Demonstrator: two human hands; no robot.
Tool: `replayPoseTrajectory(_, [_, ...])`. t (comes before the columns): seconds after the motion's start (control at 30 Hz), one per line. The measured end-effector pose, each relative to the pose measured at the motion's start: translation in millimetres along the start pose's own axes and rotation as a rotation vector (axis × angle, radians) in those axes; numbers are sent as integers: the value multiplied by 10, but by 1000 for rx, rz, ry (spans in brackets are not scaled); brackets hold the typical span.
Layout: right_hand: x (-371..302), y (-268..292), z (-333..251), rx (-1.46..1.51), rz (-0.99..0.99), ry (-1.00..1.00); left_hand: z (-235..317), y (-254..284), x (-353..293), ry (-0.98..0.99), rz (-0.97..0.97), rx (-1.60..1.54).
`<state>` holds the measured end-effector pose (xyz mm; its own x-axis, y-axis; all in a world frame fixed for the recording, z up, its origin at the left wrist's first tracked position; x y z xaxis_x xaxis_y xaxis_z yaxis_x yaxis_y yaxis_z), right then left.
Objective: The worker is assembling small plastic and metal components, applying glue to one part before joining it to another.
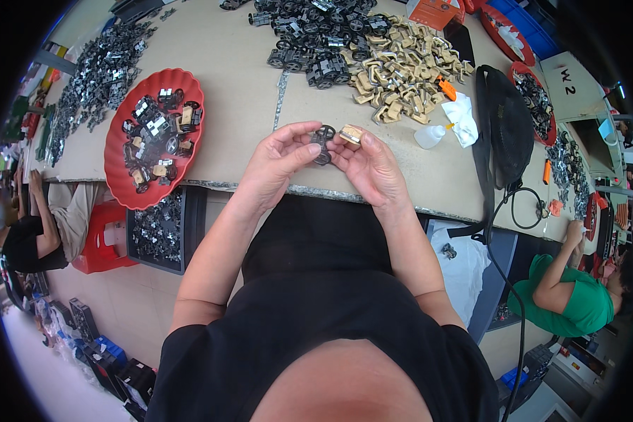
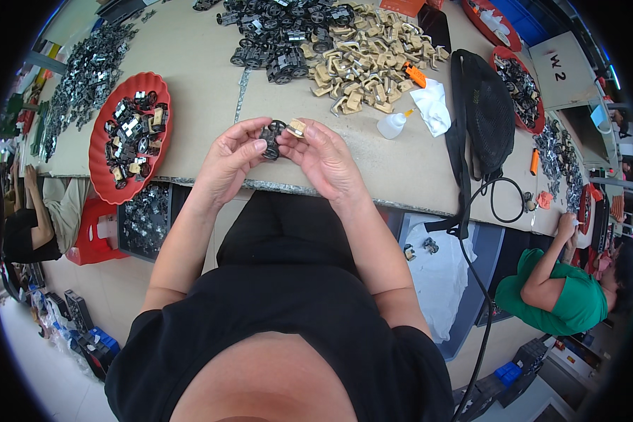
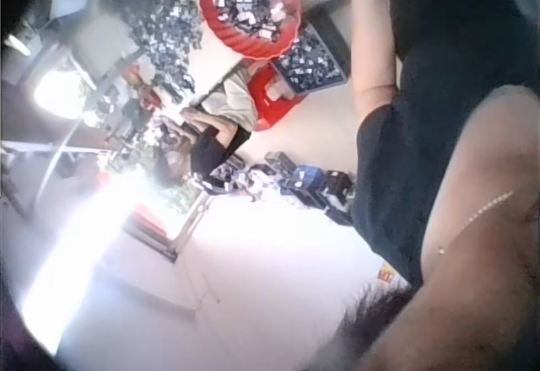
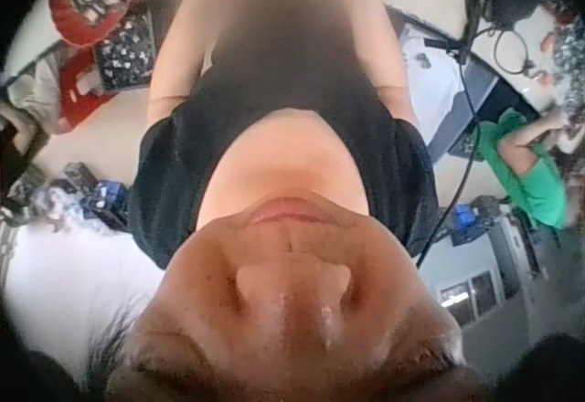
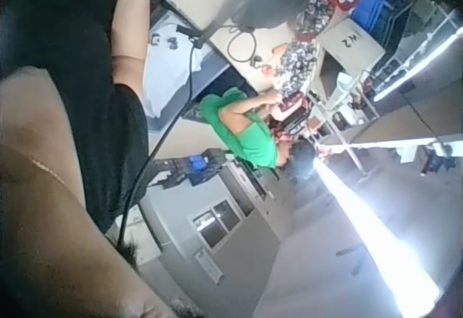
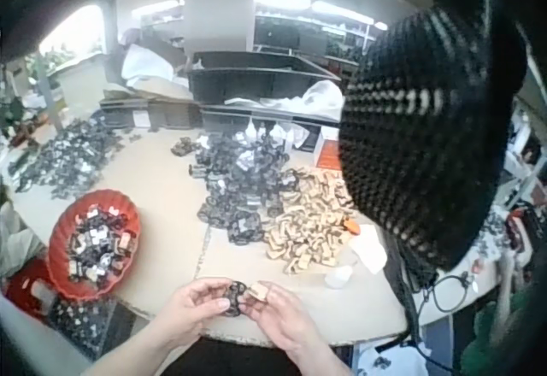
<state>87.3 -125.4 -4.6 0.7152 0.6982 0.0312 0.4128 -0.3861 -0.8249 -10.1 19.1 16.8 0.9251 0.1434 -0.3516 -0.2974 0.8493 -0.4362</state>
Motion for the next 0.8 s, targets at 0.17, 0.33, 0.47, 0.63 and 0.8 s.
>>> replayPoseTrajectory(0.17, [7, -17, -13, -74, -21, -25, 14, -25, -64, 43, -47, -121])
replayPoseTrajectory(0.33, [33, -25, -43, -126, -25, -89, 1, -36, -49, -180, 19, 151])
replayPoseTrajectory(0.47, [93, -36, -183, -370, -66, -66, 29, -61, -37, -308, 40, 209])
replayPoseTrajectory(0.63, [133, -4, -243, -365, -85, -144, 33, -121, -36, -327, 72, 310])
replayPoseTrajectory(0.8, [129, 17, -267, -361, -103, -212, -38, -120, -6, -359, 125, 390])
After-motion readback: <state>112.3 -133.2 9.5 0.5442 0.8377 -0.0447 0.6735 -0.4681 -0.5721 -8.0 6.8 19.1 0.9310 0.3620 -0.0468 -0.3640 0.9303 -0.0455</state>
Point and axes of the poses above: each hand's wrist, its own x-axis towards the middle knuckle, its own y-axis out of the back of the hand, z = x × y, the point moved 1 cm from there along x, towards the middle knuckle, and after that the axes turned 13 degrees about y, right-handed, at the moved point
